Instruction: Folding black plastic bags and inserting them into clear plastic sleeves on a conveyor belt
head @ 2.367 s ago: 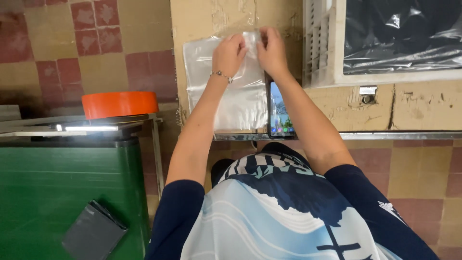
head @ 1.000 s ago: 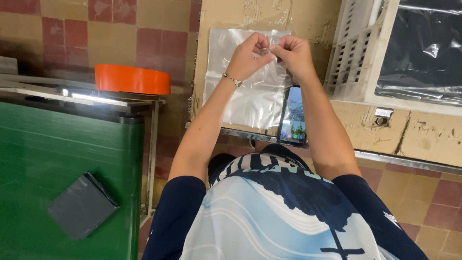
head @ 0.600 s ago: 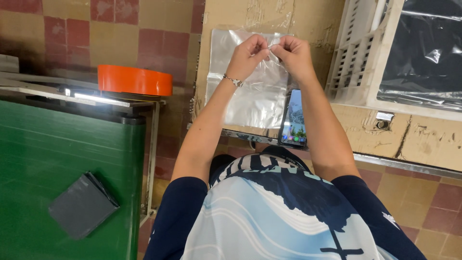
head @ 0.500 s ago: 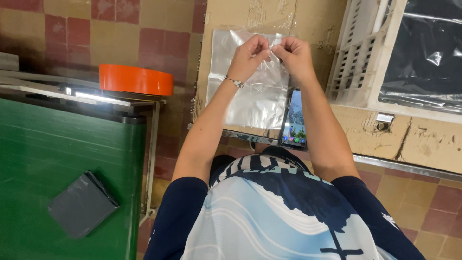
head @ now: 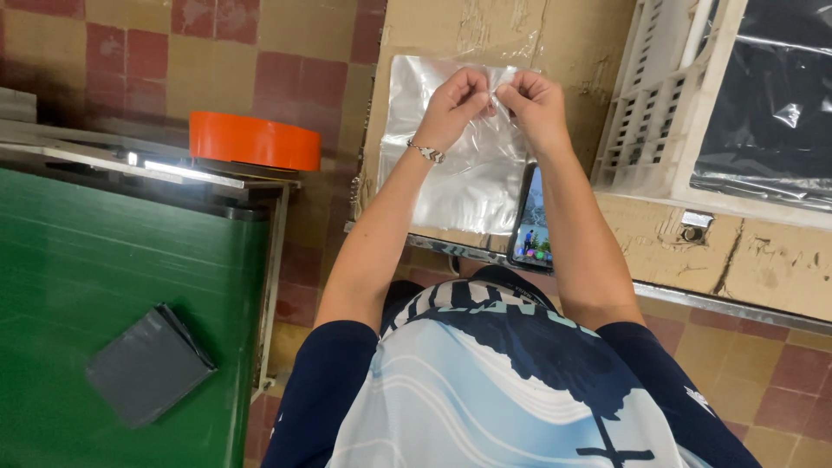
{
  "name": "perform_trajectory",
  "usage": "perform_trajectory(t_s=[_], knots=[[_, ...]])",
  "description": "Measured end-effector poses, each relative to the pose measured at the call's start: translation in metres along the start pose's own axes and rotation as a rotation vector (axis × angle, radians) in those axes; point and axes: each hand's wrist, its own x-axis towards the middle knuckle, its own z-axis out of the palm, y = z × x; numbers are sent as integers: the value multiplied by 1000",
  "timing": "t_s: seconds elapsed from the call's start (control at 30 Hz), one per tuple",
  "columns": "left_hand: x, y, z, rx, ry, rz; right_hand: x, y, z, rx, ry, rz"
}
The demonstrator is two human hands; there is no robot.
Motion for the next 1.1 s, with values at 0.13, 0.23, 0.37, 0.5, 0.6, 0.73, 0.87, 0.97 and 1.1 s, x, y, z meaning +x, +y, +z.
perform_trajectory(t_s=[0.13, 0.23, 0.37, 0.5, 0.6, 0.73, 0.87, 0.97, 1.1], knots=[[-1, -4, -4, -44, -23, -23, -3, -3, 2, -11, 4, 0], [-3, 3, -1, -35, -31, -7, -4, 0, 4, -57, 30, -18], [-6, 7, 0, 66, 19, -1, -2, 7, 8, -109, 74, -42], [-15, 36, 12, 452, 51, -6, -8, -4, 8, -171, 108, -43], [-13, 40, 15, 479, 137, 65, -13, -20, 8, -241, 52, -91], [-12, 32, 7, 428, 127, 81, -15, -25, 4, -229, -34, -103], [-18, 43, 8, 357, 100, 54, -17, -23, 4, -216, -46, -130], [-19, 41, 6, 298, 89, 55, -14, -16, 6, -199, -29, -118], [-19, 35, 5, 274, 106, 49, -18, -21, 13, -181, 30, -76]])
